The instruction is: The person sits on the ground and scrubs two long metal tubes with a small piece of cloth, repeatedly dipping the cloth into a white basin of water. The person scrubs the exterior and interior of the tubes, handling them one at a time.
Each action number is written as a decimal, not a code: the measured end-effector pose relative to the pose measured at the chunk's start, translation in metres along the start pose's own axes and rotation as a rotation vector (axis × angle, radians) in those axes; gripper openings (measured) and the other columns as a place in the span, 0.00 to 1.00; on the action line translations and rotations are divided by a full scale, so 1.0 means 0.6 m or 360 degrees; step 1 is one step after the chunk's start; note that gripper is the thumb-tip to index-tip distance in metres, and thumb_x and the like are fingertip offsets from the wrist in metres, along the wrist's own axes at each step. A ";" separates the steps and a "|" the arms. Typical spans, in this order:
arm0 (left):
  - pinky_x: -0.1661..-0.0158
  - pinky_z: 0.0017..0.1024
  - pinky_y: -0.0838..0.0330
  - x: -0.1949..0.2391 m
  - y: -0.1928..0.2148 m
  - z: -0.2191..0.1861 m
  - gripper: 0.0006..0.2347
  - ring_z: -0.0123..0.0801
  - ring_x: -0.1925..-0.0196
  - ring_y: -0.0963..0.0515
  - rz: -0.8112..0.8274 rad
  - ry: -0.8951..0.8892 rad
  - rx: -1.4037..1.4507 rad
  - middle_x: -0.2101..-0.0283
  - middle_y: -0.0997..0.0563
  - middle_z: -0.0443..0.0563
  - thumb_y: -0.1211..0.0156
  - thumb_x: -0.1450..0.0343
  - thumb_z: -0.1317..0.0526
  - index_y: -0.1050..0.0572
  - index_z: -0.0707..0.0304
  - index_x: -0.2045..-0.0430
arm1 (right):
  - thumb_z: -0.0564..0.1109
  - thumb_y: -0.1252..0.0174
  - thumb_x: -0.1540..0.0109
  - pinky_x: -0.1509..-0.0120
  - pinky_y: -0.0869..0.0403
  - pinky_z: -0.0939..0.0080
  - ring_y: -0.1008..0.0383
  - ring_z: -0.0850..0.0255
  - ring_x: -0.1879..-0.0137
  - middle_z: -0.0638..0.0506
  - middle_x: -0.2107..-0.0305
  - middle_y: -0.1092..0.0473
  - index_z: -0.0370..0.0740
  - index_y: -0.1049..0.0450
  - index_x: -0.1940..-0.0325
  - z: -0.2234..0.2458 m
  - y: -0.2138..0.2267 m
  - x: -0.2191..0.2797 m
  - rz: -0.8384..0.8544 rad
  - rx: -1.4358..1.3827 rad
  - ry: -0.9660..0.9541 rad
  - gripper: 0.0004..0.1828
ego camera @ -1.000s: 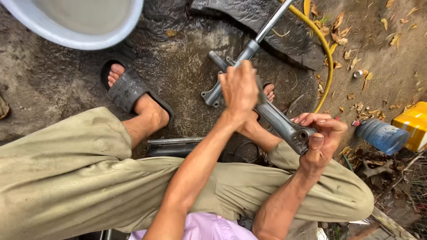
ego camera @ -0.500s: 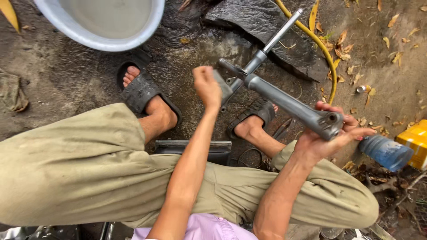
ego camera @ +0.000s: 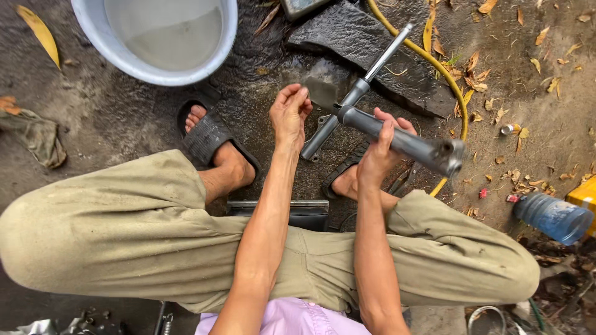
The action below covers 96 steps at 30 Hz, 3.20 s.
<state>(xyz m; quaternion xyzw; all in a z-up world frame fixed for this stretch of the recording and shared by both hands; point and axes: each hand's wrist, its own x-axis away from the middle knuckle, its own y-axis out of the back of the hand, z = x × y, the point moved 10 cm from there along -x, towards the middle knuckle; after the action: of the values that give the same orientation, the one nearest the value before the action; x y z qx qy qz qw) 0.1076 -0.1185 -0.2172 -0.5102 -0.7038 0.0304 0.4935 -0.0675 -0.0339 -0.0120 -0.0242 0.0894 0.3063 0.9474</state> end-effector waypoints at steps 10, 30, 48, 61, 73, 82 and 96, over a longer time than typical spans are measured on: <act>0.51 0.42 0.17 0.082 -0.093 -0.175 0.08 0.37 0.60 0.15 0.0355 -0.0114 0.0186 0.61 0.15 0.51 0.36 0.31 0.65 0.21 0.53 0.59 | 0.68 0.46 0.34 0.46 0.14 0.46 0.22 0.53 0.55 0.50 0.51 0.30 0.55 0.40 0.31 0.189 0.115 -0.251 0.0082 -0.0518 -0.0170 0.32; 0.60 0.24 0.16 0.148 -0.175 -0.174 0.20 0.26 0.61 0.16 0.0519 -0.0389 -0.0295 0.60 0.20 0.48 0.33 0.29 0.67 0.30 0.59 0.42 | 0.70 0.54 0.32 0.92 0.34 0.72 0.42 0.68 0.88 0.51 0.78 0.44 0.37 0.40 0.29 0.111 -0.016 0.099 0.0743 -0.2246 -0.1635 0.40; 0.69 0.20 0.26 0.046 0.135 -0.066 0.10 0.21 0.69 0.23 0.0134 -0.0245 -0.1316 0.69 0.19 0.49 0.39 0.29 0.70 0.20 0.58 0.56 | 0.66 0.49 0.32 0.89 0.37 0.77 0.42 0.69 0.76 0.52 0.72 0.46 0.29 0.30 0.42 -0.153 -0.060 0.403 0.0094 -0.2252 -0.2678 0.35; 0.68 0.29 0.28 0.110 0.100 -0.026 0.04 0.34 0.70 0.25 0.0155 -0.0039 -0.1920 0.72 0.23 0.51 0.30 0.33 0.65 0.19 0.61 0.70 | 0.71 0.55 0.31 0.88 0.38 0.75 0.39 0.68 0.79 0.45 0.66 0.37 0.31 0.33 0.46 -0.184 -0.008 0.447 0.0139 -0.1073 -0.2773 0.37; 0.59 0.27 0.33 0.151 0.093 -0.019 0.06 0.27 0.64 0.29 0.0204 -0.0178 -0.1804 0.72 0.26 0.47 0.30 0.32 0.64 0.23 0.62 0.69 | 0.83 0.64 0.36 0.90 0.41 0.68 0.44 0.64 0.88 0.51 0.89 0.45 0.34 0.33 0.71 -0.196 0.009 0.472 0.0375 -0.0983 -0.2902 0.47; 0.64 0.26 0.33 0.096 0.092 -0.007 0.06 0.26 0.70 0.30 0.0274 -0.0384 -0.1993 0.75 0.26 0.44 0.29 0.33 0.65 0.24 0.60 0.71 | 0.83 0.64 0.36 0.89 0.39 0.66 0.44 0.63 0.89 0.49 0.91 0.44 0.33 0.32 0.71 -0.191 0.021 0.464 0.0379 -0.0798 -0.2913 0.47; 0.67 0.20 0.33 0.191 0.178 -0.020 0.07 0.21 0.71 0.31 -0.0013 0.0109 -0.2013 0.75 0.31 0.39 0.28 0.32 0.62 0.22 0.60 0.67 | 0.63 0.55 0.29 0.93 0.38 0.57 0.36 0.53 0.86 0.35 0.76 0.35 0.41 0.37 0.48 -0.221 0.042 0.483 0.0167 -0.0533 -0.2674 0.23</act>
<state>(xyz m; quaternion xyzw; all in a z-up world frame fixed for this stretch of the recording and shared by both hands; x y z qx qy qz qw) 0.1907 0.0123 -0.1933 -0.7010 -0.5714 -0.4097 0.1190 0.1280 0.1404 -0.1956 0.0752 -0.6875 0.2752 0.6678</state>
